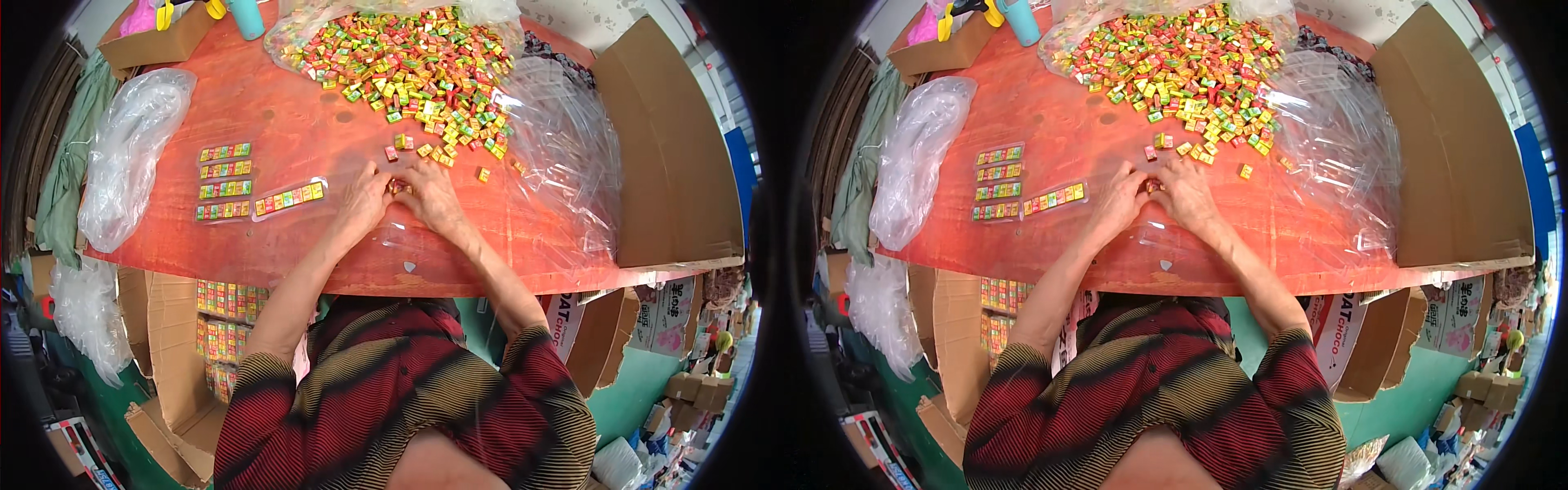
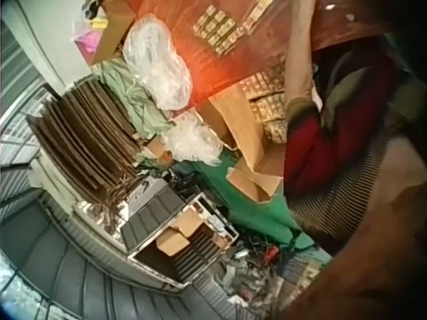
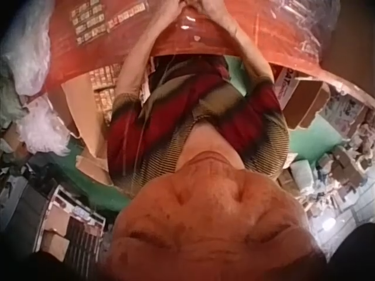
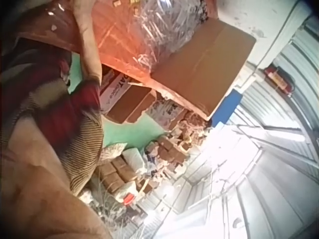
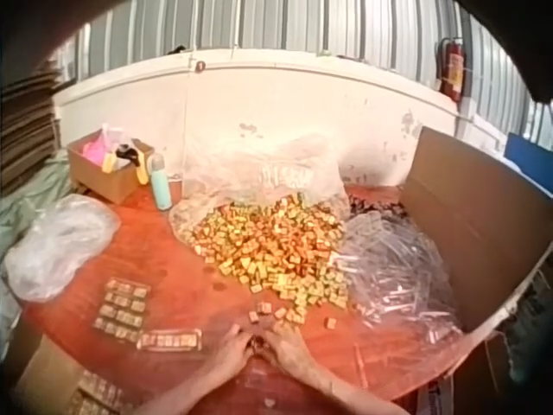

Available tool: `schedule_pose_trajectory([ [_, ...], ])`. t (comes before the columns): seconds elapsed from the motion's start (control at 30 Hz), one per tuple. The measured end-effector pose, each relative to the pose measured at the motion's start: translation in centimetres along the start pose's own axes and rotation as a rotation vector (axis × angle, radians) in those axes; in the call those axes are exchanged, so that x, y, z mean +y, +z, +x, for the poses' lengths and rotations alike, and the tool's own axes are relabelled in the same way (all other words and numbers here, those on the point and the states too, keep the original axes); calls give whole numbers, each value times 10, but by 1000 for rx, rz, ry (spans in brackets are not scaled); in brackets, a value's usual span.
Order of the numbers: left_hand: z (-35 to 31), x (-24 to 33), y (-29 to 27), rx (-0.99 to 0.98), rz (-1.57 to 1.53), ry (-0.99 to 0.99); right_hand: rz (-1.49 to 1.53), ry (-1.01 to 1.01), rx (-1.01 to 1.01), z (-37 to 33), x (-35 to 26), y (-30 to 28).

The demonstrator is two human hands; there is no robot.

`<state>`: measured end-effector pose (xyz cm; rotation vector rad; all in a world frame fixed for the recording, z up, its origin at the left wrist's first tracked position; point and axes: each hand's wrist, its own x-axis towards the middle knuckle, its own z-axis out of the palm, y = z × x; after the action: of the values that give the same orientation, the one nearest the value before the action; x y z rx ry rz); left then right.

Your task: Arranging small colorful square items into rows and placing them into small plastic bags.

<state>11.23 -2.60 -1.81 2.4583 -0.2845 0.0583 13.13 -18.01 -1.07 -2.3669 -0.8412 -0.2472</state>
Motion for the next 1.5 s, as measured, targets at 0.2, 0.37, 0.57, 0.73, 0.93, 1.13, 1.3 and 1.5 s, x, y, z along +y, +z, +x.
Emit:
schedule_pose_trajectory([
  [0.2,-8,-13,-13,-53,-90,-20,-137,68,-63,-5,-2,10],
  [0.37,-6,-10,-13,-63,-150,-7,-135,-10,12,13,4,2],
  [0.57,1,1,0,-85,-198,33,-56,34,206,59,36,12],
  [0.73,4,9,9,-16,-70,92,-130,170,121,96,41,28],
  [0.93,8,6,10,13,-61,122,-480,208,102,106,27,45],
  [1.13,5,9,10,43,-57,157,-445,123,69,73,49,27],
  [1.3,1,2,4,40,-44,23,-85,-16,103,34,28,-5],
  [1.5,1,4,-7,3,-37,44,-153,14,22,-13,1,-5],
])
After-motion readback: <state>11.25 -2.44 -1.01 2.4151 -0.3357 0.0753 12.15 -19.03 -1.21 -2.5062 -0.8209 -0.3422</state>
